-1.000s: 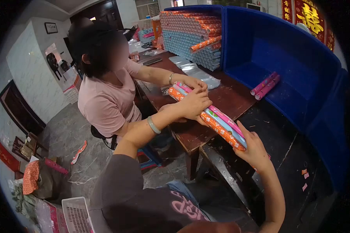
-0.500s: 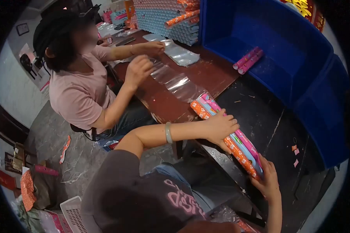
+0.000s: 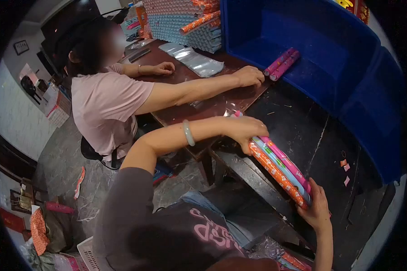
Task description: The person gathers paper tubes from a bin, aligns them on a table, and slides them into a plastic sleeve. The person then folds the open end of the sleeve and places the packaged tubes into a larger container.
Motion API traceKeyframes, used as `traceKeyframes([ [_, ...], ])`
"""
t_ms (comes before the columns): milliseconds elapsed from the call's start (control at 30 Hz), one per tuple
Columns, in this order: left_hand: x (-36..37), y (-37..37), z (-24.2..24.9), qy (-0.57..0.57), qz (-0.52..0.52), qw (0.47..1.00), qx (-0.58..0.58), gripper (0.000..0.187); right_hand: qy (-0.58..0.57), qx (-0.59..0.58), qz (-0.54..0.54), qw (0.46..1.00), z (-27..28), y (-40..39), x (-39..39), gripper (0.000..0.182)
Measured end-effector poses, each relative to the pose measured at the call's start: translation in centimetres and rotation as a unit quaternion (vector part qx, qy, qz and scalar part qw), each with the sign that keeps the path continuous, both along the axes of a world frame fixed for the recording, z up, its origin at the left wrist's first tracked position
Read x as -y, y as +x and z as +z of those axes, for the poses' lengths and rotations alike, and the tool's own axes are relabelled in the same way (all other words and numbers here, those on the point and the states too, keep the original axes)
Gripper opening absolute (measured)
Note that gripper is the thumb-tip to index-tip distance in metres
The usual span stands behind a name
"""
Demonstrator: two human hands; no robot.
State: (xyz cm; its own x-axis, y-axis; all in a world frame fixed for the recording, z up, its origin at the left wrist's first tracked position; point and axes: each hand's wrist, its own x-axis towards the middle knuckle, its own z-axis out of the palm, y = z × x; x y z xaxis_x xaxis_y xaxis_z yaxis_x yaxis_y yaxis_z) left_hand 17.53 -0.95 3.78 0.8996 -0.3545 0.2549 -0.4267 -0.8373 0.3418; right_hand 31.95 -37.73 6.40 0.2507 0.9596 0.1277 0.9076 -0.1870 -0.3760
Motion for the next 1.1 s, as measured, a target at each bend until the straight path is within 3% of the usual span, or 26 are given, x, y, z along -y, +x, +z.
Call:
traceKeyframes([
  [167,12.5,5.4,-1.4,-0.034,-0.047,0.998,0.03,0.054,0.054,-0.04,0.002,0.998,-0.9,-1.0,-0.4,0.086],
  [233,16.4,6.6,-1.3,-0.008,-0.033,0.999,-0.004,0.063,0.037,-0.057,0.0,0.998,-1.0,-0.7,0.1,0.088],
  [267,16.5,7.2,-2.1,-0.021,-0.048,0.998,0.038,0.076,0.027,-0.073,-0.001,0.997,-0.9,-0.3,0.5,0.089],
  [333,13.4,5.0,1.1,0.003,-0.049,0.97,0.239,0.082,-0.004,-0.069,-0.036,0.997,0.0,0.4,2.8,0.089],
  [367,10.9,3.8,1.7,0.058,-0.011,0.965,0.255,0.077,-0.029,-0.063,-0.063,0.996,0.0,0.9,4.0,0.089],
  [467,6.4,2.2,0.6,0.083,0.056,0.995,-0.001,0.072,0.016,-0.047,-0.045,0.998,-1.0,2.5,5.9,0.089],
  [567,11.2,4.0,-0.7,0.059,0.026,0.997,0.03,0.061,0.015,-0.065,-0.044,0.997,-1.1,1.6,3.3,0.091],
  [667,14.2,5.6,-1.7,0.039,0.009,0.997,0.067,0.072,0.017,-0.072,-0.035,0.997,-0.8,1.0,1.0,0.093],
  [767,11.3,2.8,0.9,0.04,0.009,0.986,0.159,0.08,0.032,-0.054,-0.01,0.998,-0.6,1.4,1.8,0.093],
  [800,9.3,1.6,2.7,0.101,0.042,0.991,0.08,0.084,0.026,-0.058,-0.022,0.998,-0.8,1.9,3.3,0.092],
  [900,4.7,0.3,-0.1,0.064,0.057,0.994,0.062,0.069,0.024,-0.06,-0.038,0.997,-1.0,2.4,4.9,0.089],
  [1100,10.8,2.4,-1.4,-0.003,-0.001,0.997,0.078,0.059,-0.012,-0.091,-0.039,0.995,-0.5,-0.6,0.8,0.083],
])
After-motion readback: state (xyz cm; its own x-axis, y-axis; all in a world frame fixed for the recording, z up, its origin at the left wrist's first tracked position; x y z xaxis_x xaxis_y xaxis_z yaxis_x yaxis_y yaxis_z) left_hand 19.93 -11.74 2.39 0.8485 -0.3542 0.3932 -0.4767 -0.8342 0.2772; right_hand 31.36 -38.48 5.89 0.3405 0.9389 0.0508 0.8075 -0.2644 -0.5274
